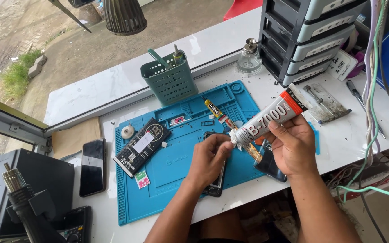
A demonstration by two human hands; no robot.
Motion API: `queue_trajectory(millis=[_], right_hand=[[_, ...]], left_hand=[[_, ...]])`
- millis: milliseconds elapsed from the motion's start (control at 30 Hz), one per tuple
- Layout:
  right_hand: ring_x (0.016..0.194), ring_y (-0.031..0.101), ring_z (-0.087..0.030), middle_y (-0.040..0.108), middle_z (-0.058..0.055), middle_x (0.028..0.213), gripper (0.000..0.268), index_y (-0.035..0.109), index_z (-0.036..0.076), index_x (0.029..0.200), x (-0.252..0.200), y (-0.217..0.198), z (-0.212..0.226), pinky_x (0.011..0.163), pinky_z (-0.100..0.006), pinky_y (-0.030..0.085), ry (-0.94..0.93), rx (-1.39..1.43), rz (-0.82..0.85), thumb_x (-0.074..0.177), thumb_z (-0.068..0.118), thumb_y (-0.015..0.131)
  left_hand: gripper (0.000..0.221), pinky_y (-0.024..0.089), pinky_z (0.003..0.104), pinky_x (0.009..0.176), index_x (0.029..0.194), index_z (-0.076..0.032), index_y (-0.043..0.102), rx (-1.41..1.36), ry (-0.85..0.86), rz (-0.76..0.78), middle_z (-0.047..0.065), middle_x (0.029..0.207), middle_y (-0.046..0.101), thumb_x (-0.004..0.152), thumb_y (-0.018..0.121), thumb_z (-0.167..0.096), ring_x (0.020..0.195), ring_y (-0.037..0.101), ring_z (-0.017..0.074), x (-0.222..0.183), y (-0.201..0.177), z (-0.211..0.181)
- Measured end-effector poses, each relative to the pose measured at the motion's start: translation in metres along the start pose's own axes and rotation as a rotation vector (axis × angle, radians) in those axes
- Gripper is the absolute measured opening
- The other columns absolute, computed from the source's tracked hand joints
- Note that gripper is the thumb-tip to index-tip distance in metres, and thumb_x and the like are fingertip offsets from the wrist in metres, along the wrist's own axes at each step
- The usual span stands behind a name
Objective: Applying adhesive to a smartphone frame and attaching the back cover during a repair.
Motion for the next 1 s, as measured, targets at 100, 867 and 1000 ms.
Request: queue_trajectory(millis=[100,867,1000], right_hand=[[0.107,0.071,-0.028,0.068,-0.014,0.117,0.042,0.054,0.004,0.130,-0.004,0.009,0.007,0.096,-0.045,0.063,0.004,-0.002,0.017,0.090,-0.005,0.066],[0.101,0.072,-0.027,0.068,-0.014,0.112,0.049,0.054,0.004,0.129,-0.001,-0.015,-0.027,0.089,-0.051,0.066,-0.065,-0.093,0.085,0.085,-0.008,0.071],[0.097,0.072,-0.028,0.068,-0.019,0.105,0.046,0.056,-0.004,0.124,-0.033,0.026,-0.034,0.085,-0.051,0.066,0.020,-0.170,0.205,0.082,-0.009,0.072]], left_hand=[[0.016,0.060,0.036,0.061,0.100,0.002,0.072,0.041,0.153,-0.031,0.016,0.079,0.071,0.089,0.080,-0.007,0.070,0.071,0.0271,0.000,0.002,-0.014],[0.027,0.050,0.040,0.063,0.098,-0.006,0.066,0.791,-0.283,-0.176,0.009,0.085,0.054,0.109,0.054,-0.027,0.079,0.057,0.0247,0.017,-0.083,0.058],[0.020,0.057,0.043,0.072,0.097,-0.012,0.068,0.854,-0.357,-0.157,0.006,0.092,0.058,0.102,0.063,-0.032,0.089,0.061,0.0267,0.016,-0.091,0.079]])
Point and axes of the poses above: each hand's wrist, its own x-axis towards the middle knuckle, its own y-axis out of the palm, z = x × y, the point moved 5 cm from there along x, towards the middle knuckle
